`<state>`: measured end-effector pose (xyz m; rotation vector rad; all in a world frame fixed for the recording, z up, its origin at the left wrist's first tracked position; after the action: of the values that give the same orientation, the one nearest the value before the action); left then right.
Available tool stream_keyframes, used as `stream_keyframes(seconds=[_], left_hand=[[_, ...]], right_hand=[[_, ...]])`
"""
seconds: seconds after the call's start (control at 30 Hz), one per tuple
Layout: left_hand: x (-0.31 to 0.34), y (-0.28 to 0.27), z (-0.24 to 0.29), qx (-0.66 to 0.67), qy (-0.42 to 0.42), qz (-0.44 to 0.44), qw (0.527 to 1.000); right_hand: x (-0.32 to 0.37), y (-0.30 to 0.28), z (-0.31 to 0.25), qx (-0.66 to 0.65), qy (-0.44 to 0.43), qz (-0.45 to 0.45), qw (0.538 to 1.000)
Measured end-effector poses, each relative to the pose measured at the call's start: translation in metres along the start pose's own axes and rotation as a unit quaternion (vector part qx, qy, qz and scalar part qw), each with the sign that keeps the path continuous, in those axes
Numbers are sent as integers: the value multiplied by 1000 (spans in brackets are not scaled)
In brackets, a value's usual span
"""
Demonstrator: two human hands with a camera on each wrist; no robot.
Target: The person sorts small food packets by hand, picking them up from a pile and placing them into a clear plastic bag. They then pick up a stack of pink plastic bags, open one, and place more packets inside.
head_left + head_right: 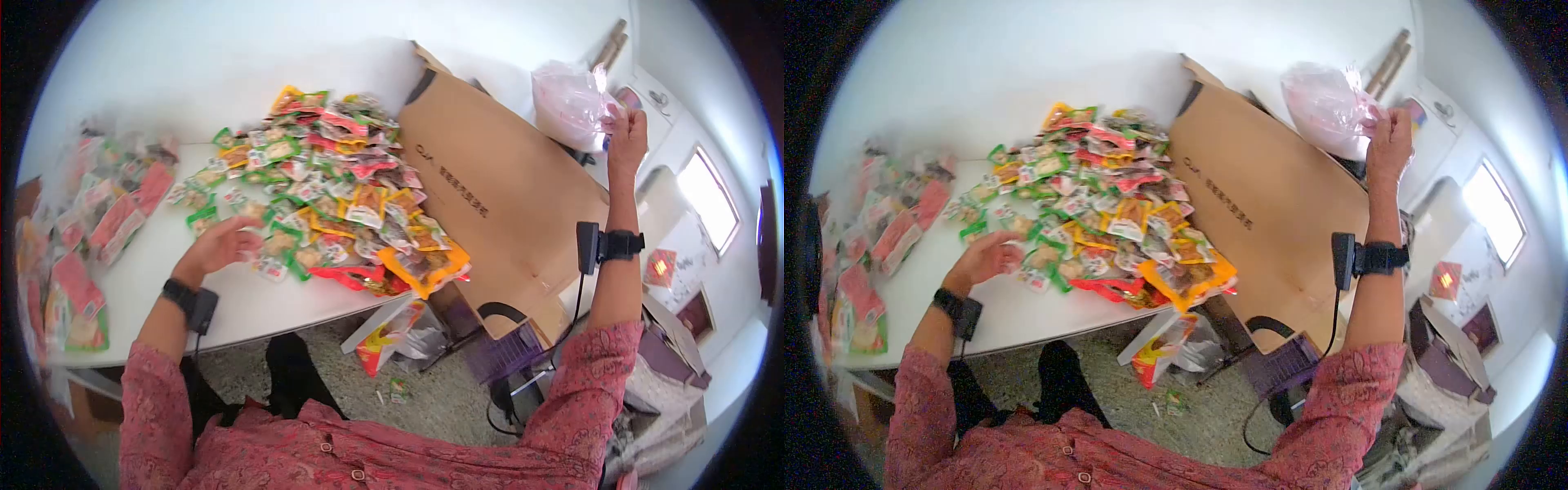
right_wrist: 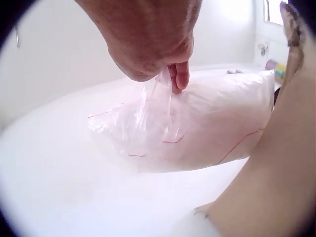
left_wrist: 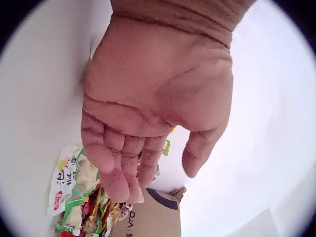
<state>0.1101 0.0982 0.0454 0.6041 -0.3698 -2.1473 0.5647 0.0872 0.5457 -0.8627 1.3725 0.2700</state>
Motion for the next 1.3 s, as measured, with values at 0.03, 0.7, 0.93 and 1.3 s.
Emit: stream_keyframes(seconds=[0.03,0.7,0.93,1.3], left_hand=[[-7,16,5,-17,-2,-21,1000],[125,52,39,83,265,139,950],[124,73,51,-403,161,214,875],[136,-19,33,78,138,256,954]], right_hand=[[6,18,-28,-97,-31,-24,994],[315,351,-286,-711,151,-336,599],[299,359,-310,-764,122,-319,547],[328,393,-258,-579,117,-351,727]])
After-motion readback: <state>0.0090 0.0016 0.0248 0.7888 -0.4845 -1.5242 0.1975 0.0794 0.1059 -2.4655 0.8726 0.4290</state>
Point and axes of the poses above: each hand's wrist, its own x-axis away from the middle knuckle, its own y-axis out of the palm, z = x × y, the point moved 10 cm from there along -x, towards the middle knuckle, and after that the axes turned 14 degrees about -z, right-handed, at the moved point
